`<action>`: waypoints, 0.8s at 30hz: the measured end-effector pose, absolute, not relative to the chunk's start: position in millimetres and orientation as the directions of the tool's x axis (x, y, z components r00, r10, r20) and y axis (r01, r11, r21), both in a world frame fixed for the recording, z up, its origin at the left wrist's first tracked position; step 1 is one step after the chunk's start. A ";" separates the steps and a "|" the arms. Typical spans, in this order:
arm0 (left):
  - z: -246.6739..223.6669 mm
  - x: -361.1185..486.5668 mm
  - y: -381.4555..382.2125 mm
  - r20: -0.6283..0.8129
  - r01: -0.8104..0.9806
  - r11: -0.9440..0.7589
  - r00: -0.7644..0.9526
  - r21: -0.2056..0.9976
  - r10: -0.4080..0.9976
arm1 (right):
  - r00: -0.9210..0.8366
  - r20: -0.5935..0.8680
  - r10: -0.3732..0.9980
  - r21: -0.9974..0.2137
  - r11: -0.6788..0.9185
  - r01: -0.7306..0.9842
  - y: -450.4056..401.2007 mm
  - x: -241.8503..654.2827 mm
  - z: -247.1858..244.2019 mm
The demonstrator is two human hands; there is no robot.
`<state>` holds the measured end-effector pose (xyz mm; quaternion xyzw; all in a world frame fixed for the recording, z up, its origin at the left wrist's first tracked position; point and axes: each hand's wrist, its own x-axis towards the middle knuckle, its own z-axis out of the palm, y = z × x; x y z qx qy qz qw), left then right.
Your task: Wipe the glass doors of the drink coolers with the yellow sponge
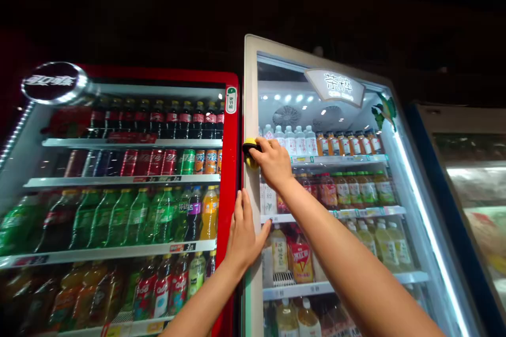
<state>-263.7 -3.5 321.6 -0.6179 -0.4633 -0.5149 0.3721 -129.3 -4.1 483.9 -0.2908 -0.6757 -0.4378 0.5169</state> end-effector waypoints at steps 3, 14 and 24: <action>336.2 -272.4 12.2 0.985 0.986 -0.132 0.123 -0.106 0.123 | -0.324 0.940 -0.109 0.339 0.428 0.838 17.9 -141.0 501.8; 384.1 -315.6 99.9 0.950 0.957 0.078 0.263 -0.279 0.166 | -0.334 0.936 -0.115 0.353 0.332 0.875 113.1 -169.7 511.0; 385.9 -351.3 147.3 0.924 0.938 0.068 0.320 -0.340 0.211 | -0.132 0.991 -0.012 0.129 0.299 0.945 174.1 -185.7 489.6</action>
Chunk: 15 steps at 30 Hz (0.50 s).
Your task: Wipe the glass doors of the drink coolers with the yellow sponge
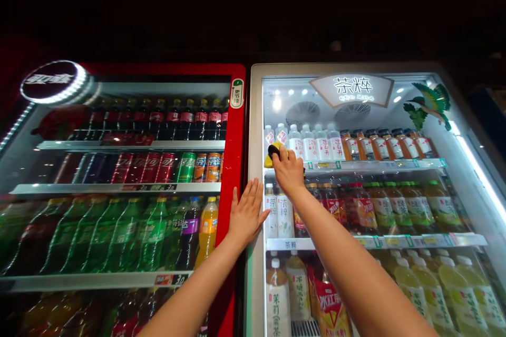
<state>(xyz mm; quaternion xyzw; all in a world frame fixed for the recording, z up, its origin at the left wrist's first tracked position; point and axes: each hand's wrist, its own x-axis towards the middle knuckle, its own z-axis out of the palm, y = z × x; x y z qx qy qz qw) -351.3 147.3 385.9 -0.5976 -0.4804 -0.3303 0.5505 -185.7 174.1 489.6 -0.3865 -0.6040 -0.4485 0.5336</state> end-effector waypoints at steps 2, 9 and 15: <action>385.2 -353.6 148.8 0.924 0.935 0.070 0.328 -0.347 0.196 | -0.134 0.990 -0.039 0.139 0.328 0.934 176.2 -182.4 494.3; 408.2 -351.4 149.5 0.914 0.924 0.034 0.370 -0.380 0.167 | -0.068 0.995 -0.076 0.100 0.605 0.790 160.0 -186.0 542.3; 458.0 -350.2 149.1 0.921 0.923 0.039 0.377 -0.382 0.101 | -0.159 0.974 -0.160 0.219 0.493 0.842 149.4 -221.8 595.0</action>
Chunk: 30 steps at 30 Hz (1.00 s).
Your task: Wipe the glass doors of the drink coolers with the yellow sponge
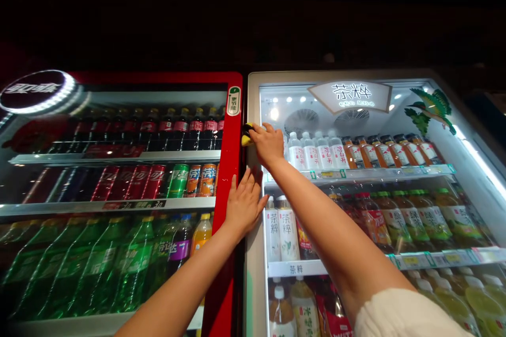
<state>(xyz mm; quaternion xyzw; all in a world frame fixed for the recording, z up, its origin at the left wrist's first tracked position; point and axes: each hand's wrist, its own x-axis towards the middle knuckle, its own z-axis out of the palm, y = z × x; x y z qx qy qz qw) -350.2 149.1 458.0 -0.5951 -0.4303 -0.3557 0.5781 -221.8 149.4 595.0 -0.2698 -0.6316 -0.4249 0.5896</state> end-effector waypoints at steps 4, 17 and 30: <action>482.7 -355.7 152.8 0.912 0.913 0.045 0.402 -0.406 0.079 | -0.240 0.962 -0.127 0.271 0.416 0.868 154.2 -234.2 629.8; 520.7 -346.1 163.2 0.922 0.923 0.028 0.383 -0.385 0.055 | -0.207 0.966 -0.157 0.259 0.551 0.793 188.5 -222.9 619.6; 527.4 -336.5 147.4 0.926 0.916 0.176 0.328 -0.359 0.186 | -0.047 0.998 -0.051 0.067 0.548 0.834 195.3 -200.0 618.6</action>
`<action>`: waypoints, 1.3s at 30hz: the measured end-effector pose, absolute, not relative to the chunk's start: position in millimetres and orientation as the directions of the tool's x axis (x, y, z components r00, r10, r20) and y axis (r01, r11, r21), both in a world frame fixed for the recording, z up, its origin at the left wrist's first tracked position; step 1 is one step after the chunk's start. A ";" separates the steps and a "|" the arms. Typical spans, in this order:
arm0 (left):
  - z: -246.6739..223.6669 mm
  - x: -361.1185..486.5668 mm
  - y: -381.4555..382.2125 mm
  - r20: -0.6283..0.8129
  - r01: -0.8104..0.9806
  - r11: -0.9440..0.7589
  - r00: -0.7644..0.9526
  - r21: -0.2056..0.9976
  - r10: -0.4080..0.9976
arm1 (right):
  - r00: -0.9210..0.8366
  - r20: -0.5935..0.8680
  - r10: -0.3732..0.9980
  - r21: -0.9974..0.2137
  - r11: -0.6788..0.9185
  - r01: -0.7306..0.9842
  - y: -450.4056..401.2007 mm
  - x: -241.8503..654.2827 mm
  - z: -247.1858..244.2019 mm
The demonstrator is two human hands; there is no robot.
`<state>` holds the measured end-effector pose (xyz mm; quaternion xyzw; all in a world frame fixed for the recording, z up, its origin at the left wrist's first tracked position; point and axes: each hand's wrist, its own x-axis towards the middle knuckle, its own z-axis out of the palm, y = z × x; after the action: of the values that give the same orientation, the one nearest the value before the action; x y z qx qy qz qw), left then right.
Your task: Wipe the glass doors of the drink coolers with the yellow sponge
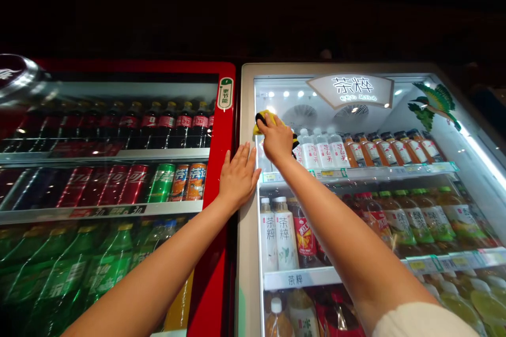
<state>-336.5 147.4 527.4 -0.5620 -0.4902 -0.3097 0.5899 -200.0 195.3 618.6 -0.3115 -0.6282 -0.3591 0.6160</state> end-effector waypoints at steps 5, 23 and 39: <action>530.0 -335.0 150.3 0.922 0.909 0.184 0.342 -0.373 0.181 | -0.162 0.984 -0.068 0.173 0.543 0.822 191.3 -204.9 635.6; 536.7 -309.2 156.3 0.918 0.910 0.170 0.346 -0.379 0.196 | -0.088 0.994 -0.056 0.104 0.644 0.758 209.0 -153.4 637.7; 529.3 -220.4 182.4 0.943 0.911 0.276 0.250 -0.307 0.221 | -0.223 0.968 -0.114 0.248 0.543 0.802 236.1 -78.4 612.8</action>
<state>-220.4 182.4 529.3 -0.5259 -0.5380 -0.2922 0.5904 -78.4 236.1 612.8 -0.2569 -0.6700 -0.4032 0.5680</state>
